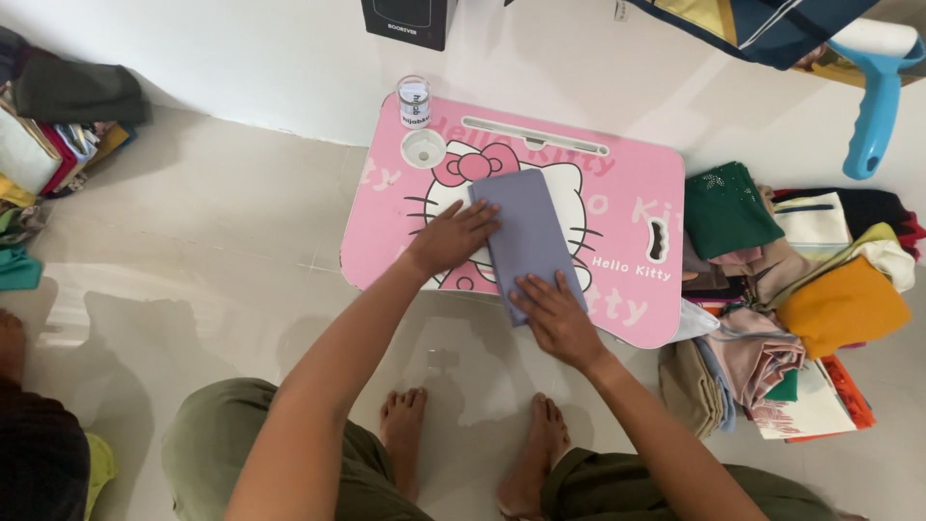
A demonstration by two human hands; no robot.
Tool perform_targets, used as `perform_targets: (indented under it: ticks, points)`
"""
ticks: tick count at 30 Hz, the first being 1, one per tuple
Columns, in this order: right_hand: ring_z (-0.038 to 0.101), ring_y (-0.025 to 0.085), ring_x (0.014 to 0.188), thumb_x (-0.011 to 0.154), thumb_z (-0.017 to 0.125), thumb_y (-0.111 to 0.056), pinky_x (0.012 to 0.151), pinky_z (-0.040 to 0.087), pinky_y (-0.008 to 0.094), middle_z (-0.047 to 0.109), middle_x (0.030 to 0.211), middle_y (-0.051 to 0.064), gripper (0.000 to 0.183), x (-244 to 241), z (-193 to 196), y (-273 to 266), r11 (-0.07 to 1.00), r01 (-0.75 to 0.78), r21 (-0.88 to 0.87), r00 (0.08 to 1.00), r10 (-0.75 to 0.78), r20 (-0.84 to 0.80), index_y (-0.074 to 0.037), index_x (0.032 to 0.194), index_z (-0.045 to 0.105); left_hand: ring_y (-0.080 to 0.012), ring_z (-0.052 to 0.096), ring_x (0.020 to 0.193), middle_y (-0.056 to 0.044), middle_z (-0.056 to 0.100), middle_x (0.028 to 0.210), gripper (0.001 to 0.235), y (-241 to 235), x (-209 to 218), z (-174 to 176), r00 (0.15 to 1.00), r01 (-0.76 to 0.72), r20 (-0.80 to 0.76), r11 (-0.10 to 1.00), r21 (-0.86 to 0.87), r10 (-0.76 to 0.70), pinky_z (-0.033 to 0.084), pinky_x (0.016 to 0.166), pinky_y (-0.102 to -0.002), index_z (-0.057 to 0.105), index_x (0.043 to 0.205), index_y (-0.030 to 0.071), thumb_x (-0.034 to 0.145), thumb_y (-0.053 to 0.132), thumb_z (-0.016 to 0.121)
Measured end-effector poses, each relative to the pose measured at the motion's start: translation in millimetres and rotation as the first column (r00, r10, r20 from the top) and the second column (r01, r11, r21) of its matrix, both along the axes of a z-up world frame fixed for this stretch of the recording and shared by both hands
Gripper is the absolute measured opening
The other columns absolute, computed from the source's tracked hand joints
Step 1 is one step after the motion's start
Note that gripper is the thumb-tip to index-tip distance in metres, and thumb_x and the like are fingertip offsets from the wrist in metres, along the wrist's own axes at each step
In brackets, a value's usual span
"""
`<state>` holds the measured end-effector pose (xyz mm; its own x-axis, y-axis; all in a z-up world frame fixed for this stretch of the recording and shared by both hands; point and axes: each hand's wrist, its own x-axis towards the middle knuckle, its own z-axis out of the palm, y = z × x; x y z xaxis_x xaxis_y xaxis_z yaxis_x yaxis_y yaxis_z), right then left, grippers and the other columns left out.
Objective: The person folds a purple cloth on a pink Hello Kitty board, uses a lint roller to clean it, applies a label, and places it into a clear plastic bag. The person then seals the bag and smooths the contents.
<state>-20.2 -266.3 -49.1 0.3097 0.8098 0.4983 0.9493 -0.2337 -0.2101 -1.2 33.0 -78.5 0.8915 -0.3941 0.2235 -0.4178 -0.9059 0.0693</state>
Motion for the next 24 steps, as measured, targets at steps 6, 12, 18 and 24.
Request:
perform_targets:
  ticks: [6, 12, 18, 24]
  points:
    - [0.058, 0.029, 0.132, 0.095, 0.062, -0.007, 0.123, 0.027, 0.043, 0.066, 0.139, 0.01, 0.042, 32, 15, 14, 0.989, 0.105, 0.105, 0.968, -0.077, -0.237, -0.017, 0.135, 0.07, -0.0271, 0.035, 0.151, -0.002, 0.041, 0.161, 0.053, 5, 48, -1, 0.987, -0.155, -0.038, 0.987, 0.043, 0.156, 0.035, 0.122, -0.052, 0.052, 0.148, 0.024, 0.096, 0.023, 0.065]
    - [0.056, 0.028, 0.134, 0.092, 0.065, -0.008, 0.125, 0.021, 0.042, 0.065, 0.14, 0.008, 0.043, 23, 16, -2, 0.996, 0.052, 0.07, 0.962, -0.031, -0.271, -0.019, 0.134, 0.071, -0.0285, 0.025, 0.156, -0.004, 0.029, 0.168, 0.058, -3, 17, 26, 0.979, -0.121, -0.175, 0.991, -0.061, 0.109, 0.025, 0.127, -0.053, 0.036, 0.159, 0.022, 0.102, 0.021, 0.043]
    - [0.048, 0.033, 0.141, 0.088, 0.072, -0.026, 0.127, 0.012, 0.049, 0.057, 0.151, 0.007, 0.051, 24, 8, -6, 0.999, -0.023, -0.032, 0.993, 0.02, -0.117, -0.023, 0.138, 0.066, -0.0273, 0.022, 0.157, -0.006, 0.031, 0.168, 0.063, -16, 0, 24, 0.996, -0.003, -0.084, 1.0, -0.024, 0.001, 0.02, 0.127, -0.052, 0.035, 0.16, 0.017, 0.101, 0.035, 0.047]
    - [0.014, 0.036, 0.156, 0.075, 0.077, -0.063, 0.125, 0.004, 0.058, 0.018, 0.171, 0.016, 0.116, 32, 35, -14, 0.891, 0.097, -0.443, 0.968, -0.188, -0.167, -0.015, 0.165, 0.022, -0.0326, 0.001, 0.16, -0.015, 0.007, 0.173, 0.122, -28, -43, 63, 0.951, 0.079, -0.304, 0.996, 0.049, -0.06, -0.002, 0.13, -0.053, 0.009, 0.165, 0.006, 0.08, 0.087, 0.046]
